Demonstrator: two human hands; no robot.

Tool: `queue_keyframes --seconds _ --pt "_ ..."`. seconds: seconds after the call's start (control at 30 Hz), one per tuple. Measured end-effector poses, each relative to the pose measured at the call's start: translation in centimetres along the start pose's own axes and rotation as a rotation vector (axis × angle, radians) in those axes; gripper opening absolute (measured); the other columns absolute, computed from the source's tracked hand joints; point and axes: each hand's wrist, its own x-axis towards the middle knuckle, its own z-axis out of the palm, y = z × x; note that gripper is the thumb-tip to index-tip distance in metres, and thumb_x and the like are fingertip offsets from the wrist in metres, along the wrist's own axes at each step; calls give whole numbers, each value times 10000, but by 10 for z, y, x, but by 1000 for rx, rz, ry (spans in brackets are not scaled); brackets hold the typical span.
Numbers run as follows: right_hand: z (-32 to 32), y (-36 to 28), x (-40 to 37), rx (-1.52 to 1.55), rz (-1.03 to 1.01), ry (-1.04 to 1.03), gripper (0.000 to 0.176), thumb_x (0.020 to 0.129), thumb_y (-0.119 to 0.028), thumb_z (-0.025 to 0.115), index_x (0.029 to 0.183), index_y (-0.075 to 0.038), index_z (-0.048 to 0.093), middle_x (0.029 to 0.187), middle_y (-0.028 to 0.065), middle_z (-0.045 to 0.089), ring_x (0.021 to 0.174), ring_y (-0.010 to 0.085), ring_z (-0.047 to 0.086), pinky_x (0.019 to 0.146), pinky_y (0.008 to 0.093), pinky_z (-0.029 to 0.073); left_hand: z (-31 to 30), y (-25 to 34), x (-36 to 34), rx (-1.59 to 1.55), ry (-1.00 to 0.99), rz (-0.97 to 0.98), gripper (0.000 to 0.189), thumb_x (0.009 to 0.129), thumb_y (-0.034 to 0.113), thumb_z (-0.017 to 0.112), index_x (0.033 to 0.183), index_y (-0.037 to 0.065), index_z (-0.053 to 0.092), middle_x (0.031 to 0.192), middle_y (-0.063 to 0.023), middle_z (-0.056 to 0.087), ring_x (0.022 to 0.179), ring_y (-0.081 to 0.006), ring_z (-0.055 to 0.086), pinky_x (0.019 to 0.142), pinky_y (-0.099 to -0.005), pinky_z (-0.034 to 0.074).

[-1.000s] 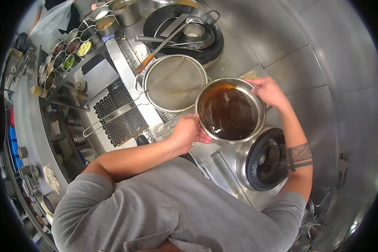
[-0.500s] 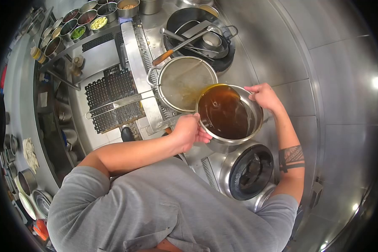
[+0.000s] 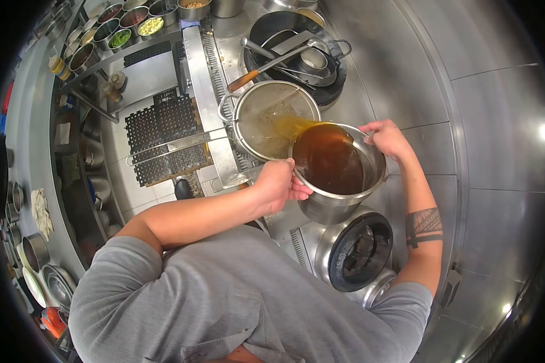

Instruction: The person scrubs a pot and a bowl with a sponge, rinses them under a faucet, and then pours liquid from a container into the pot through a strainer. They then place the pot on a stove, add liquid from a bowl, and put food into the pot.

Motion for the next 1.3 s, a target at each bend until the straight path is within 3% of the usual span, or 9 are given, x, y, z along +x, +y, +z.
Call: queue_keyframes --seconds 0.4,0.63,0.7,0.73,0.8,1.13,1.2,1.23,1.3 --pt "-3 -14 2 -38 105 -75 343 837 26 699 1173 -16 751 868 112 729 748 161 649 681 337 525 -1 4 7 -22 13 -59 395 1110 250 273 1029 -35 535 852 -156 607 704 -254 659 660 -394 565" --pt "-3 -15 7 -48 60 -77 329 838 14 691 1159 -25 753 785 72 693 541 115 517 474 318 405 -4 2 10 -47 -14 -69 386 1108 246 274 997 -21 530 853 -142 594 704 -252 653 658 -396 564" --pt "-4 -17 8 -54 80 -79 321 841 10 692 1154 -27 753 776 67 688 518 111 496 446 314 380 -3 2 10 -101 46 -47 275 942 61 336 962 -93 564 816 -199 650 642 -268 675 590 -390 584" --pt "-4 -17 8 -65 86 -83 315 842 8 691 1149 -27 752 776 66 688 517 113 494 437 314 370 -4 3 10 -100 46 -49 275 942 61 336 962 -93 564 816 -199 650 642 -268 675 590 -390 584" --pt "-5 -19 9 -75 94 -87 309 843 6 691 1144 -27 751 777 65 687 516 116 491 428 314 361 -4 5 10 -60 4 -78 372 1108 245 275 961 -6 505 843 -127 555 697 -253 642 652 -398 562" --pt "-8 -27 13 -100 138 -90 280 863 1 691 1132 -43 752 755 46 661 508 102 451 419 316 334 -6 8 15 -74 22 -114 356 1105 246 288 963 1 505 874 -130 551 741 -250 638 655 -380 547" --pt "-9 -28 14 -103 146 -93 284 859 7 688 1131 -42 752 755 45 660 507 102 444 417 315 330 -7 7 16 -114 51 -76 251 982 100 335 926 -66 514 842 -174 575 685 -274 675 587 -376 587" --pt "-9 -30 14 -100 156 -103 290 854 15 683 1130 -42 753 752 45 658 502 102 440 413 315 326 -7 7 17 -114 50 -78 251 982 100 335 926 -66 514 842 -174 575 685 -274 675 587 -376 587" --pt "-11 -33 15 -97 168 -114 297 849 23 678 1128 -43 754 750 45 656 497 102 436 409 315 322 -7 9 18 -92 20 -132 361 1104 248 294 938 12 512 882 -127 557 751 -248 638 674 -386 541"
